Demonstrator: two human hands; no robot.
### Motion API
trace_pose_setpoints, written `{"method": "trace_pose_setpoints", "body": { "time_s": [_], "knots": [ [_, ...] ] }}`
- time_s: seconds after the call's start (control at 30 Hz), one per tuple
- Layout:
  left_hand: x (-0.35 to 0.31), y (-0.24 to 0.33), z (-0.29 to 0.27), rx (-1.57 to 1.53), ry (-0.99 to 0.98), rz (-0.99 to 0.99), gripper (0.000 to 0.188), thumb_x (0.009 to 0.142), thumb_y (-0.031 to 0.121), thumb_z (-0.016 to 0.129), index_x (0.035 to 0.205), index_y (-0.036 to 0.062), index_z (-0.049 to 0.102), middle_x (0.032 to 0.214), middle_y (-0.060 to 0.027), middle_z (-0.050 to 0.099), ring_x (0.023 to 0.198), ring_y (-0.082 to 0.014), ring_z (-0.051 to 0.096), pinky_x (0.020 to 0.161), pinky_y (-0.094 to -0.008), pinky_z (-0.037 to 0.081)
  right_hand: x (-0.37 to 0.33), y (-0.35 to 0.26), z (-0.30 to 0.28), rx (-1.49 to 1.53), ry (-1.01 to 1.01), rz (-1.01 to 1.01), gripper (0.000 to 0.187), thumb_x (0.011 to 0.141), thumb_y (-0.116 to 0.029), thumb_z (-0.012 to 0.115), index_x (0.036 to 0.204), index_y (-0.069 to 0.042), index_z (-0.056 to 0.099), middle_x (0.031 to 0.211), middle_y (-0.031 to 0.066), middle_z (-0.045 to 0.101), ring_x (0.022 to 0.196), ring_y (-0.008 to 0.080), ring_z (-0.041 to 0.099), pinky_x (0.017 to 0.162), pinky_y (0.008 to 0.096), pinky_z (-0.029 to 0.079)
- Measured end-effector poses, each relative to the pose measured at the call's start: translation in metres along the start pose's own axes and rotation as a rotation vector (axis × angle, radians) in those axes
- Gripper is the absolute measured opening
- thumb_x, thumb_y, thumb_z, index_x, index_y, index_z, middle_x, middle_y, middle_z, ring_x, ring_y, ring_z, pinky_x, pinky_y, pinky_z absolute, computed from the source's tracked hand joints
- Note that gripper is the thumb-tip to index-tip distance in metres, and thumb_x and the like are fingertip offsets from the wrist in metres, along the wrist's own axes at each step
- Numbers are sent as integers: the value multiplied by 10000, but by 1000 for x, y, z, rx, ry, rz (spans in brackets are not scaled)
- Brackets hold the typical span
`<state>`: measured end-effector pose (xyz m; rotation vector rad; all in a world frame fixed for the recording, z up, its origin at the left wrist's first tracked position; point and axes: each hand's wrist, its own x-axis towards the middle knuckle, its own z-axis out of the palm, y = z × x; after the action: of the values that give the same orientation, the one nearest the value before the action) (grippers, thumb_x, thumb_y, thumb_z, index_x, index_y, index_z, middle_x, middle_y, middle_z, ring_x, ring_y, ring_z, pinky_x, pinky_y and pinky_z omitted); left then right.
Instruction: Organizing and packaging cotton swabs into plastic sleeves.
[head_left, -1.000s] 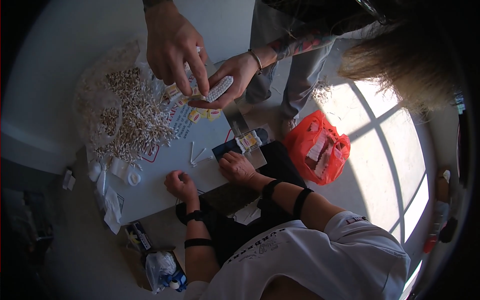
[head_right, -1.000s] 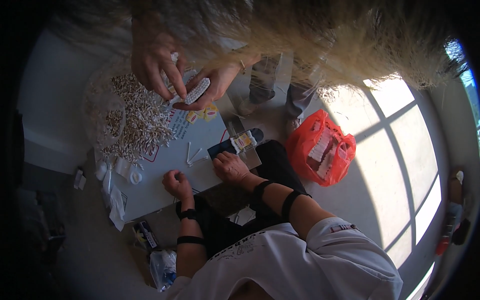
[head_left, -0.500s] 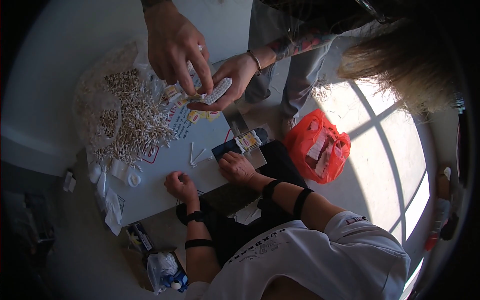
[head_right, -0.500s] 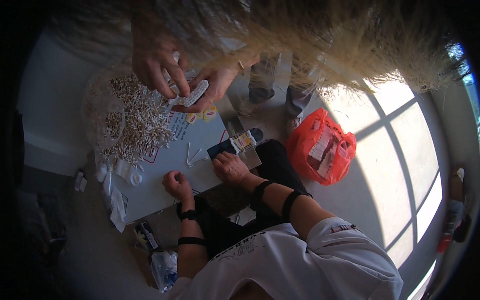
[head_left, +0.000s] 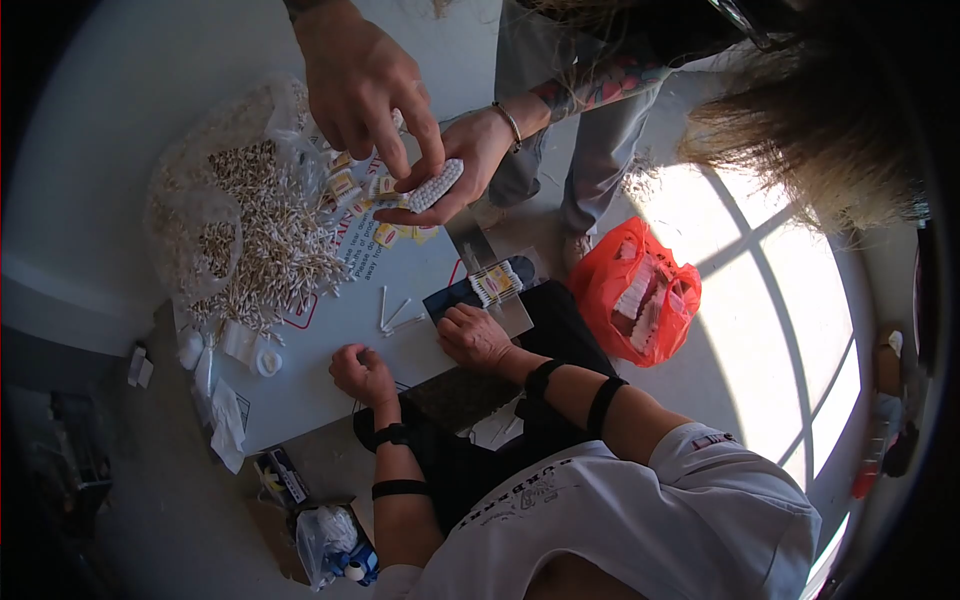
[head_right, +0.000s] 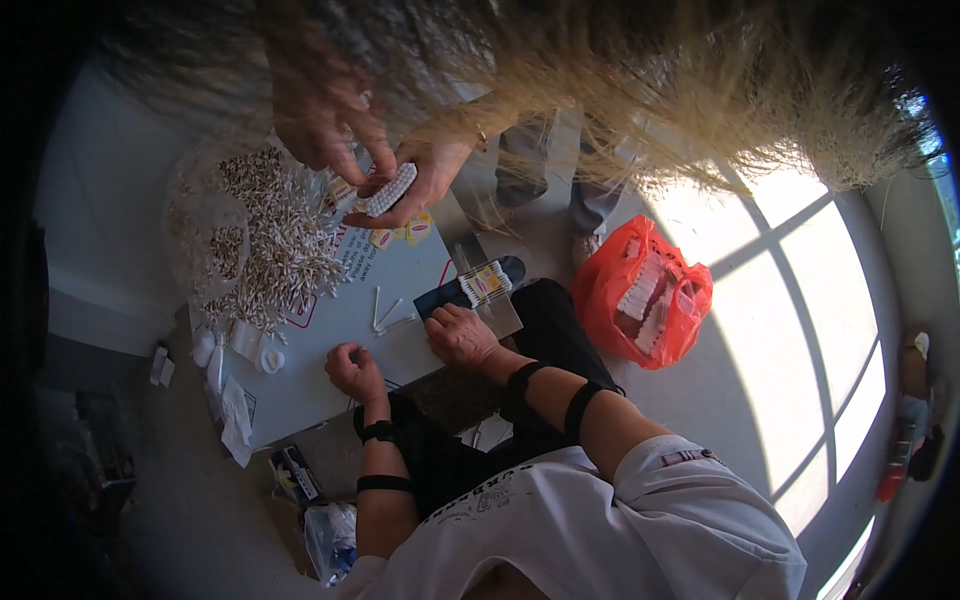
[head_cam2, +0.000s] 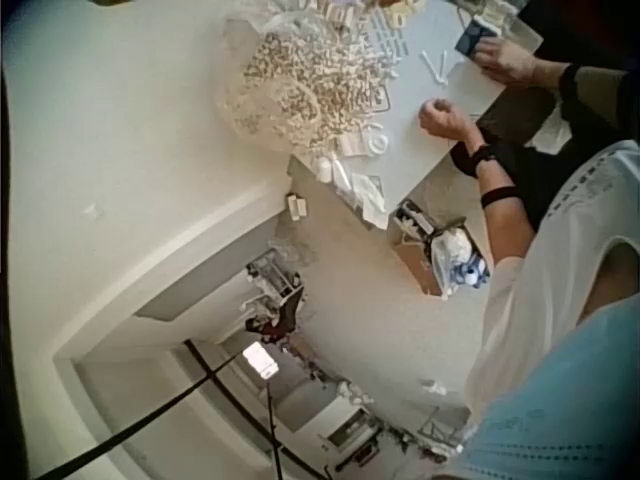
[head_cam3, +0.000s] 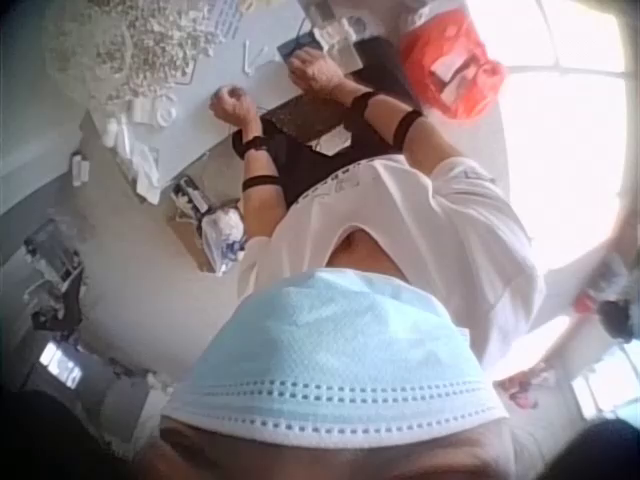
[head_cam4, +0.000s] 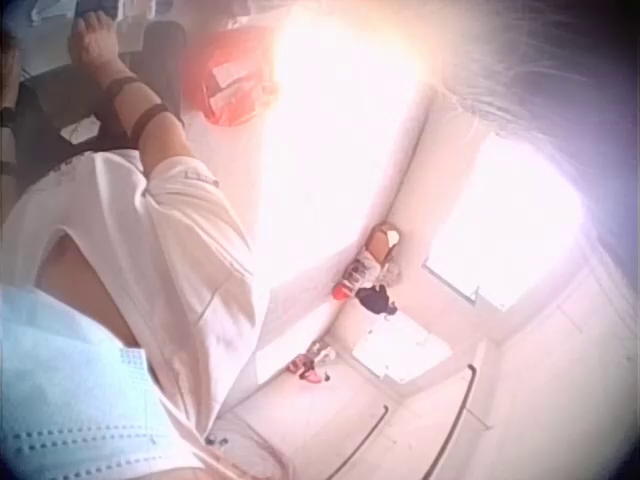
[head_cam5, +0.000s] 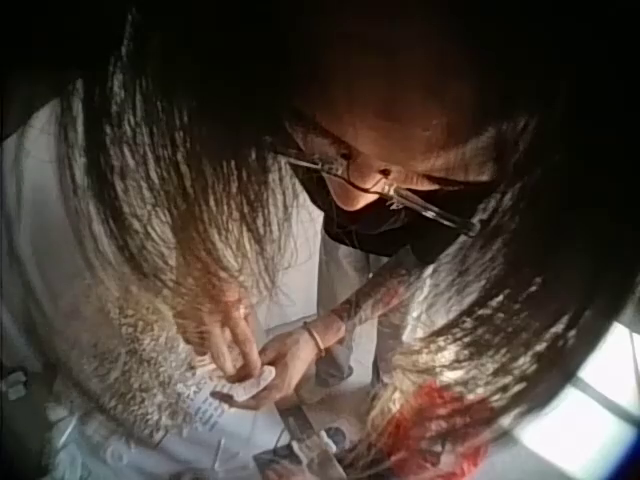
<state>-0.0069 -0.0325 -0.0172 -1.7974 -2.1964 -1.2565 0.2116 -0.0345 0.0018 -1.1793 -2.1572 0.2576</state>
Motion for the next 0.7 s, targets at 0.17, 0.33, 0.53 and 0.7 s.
{"method": "trace_pose_setpoints", "body": {
  "time_s": [0.17,0.33,0.53,0.7],
  "knots": [
    [0,0,0,4,20,9,168,680,47,665,814,101,579,880,-84,611,873,-340,542,755,-468,427,0,-1,-1,6,2,0,177,788,-159,640,825,-45,510,802,117,525,791,299,538,696,396,464],
    [0,-1,1,3,34,15,164,680,52,663,812,101,579,875,-83,610,868,-340,542,747,-467,426,0,-1,0,1,-1,1,182,784,-159,642,827,-43,509,801,114,525,791,298,539,695,395,464],
    [-1,-1,1,-4,40,27,164,679,52,656,810,107,574,875,-75,607,860,-337,541,737,-465,424,0,-1,0,1,16,-6,185,777,-160,648,821,-42,511,800,111,524,787,294,538,685,391,463],
    [-1,-2,2,20,39,28,161,684,58,650,813,111,570,874,-75,606,850,-334,542,729,-464,426,0,-1,0,5,11,-3,184,782,-161,646,819,-42,512,795,113,522,782,294,536,683,393,464]
  ]
}}
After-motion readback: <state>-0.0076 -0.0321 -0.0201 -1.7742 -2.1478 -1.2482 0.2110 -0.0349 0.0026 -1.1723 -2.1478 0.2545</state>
